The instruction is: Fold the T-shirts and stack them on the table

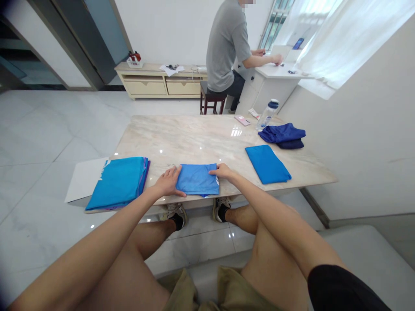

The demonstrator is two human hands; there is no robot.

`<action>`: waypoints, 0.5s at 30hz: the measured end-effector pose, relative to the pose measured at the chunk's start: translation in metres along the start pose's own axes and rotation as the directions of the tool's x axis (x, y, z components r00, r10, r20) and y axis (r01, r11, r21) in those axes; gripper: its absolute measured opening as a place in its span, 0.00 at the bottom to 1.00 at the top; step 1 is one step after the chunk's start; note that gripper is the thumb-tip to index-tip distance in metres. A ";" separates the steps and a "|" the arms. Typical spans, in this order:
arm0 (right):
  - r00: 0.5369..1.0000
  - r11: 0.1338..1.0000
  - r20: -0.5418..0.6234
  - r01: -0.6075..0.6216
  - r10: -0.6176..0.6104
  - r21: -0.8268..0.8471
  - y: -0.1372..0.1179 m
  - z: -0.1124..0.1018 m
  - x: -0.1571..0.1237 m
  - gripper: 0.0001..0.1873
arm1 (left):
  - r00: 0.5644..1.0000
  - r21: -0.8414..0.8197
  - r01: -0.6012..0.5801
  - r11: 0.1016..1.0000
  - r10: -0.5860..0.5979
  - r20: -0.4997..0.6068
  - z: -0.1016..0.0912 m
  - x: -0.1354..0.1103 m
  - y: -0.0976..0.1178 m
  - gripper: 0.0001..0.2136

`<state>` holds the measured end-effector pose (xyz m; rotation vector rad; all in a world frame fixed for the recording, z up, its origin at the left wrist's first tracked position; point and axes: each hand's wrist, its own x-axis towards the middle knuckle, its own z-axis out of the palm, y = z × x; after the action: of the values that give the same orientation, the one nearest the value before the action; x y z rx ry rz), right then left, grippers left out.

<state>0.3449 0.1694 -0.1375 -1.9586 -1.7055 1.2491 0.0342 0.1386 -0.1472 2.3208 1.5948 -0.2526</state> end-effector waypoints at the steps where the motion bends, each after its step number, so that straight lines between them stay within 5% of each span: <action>1: 1.000 0.999 0.009 -0.024 0.023 0.033 0.000 0.000 -0.005 0.14 | 0.999 -0.015 0.041 0.999 -0.041 0.011 -0.001 0.001 0.002 0.74; 4: 0.990 0.982 0.053 -0.137 0.131 0.132 -0.003 0.003 -0.022 0.15 | 0.995 -0.020 0.089 0.996 -0.087 0.056 -0.010 0.001 0.006 0.75; 8: 0.954 0.878 0.185 -0.291 0.236 0.380 -0.013 0.018 -0.041 0.13 | 0.998 -0.021 -0.003 1.000 0.005 0.059 -0.034 -0.012 0.010 0.75; 12: 0.974 0.848 0.139 -0.224 0.178 0.481 -0.024 0.027 -0.056 0.15 | 0.973 -0.111 -0.096 0.989 0.070 -0.219 -0.058 -0.039 0.012 0.58; 15: 0.993 0.855 0.033 -0.112 0.111 0.506 -0.028 0.010 -0.071 0.17 | 0.945 -0.128 -0.112 0.985 0.066 -0.320 -0.064 -0.050 0.011 0.50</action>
<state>0.3229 0.1097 -0.0944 -1.7424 -1.1112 1.5486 0.0245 0.1138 -0.0694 2.4009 1.5780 0.2618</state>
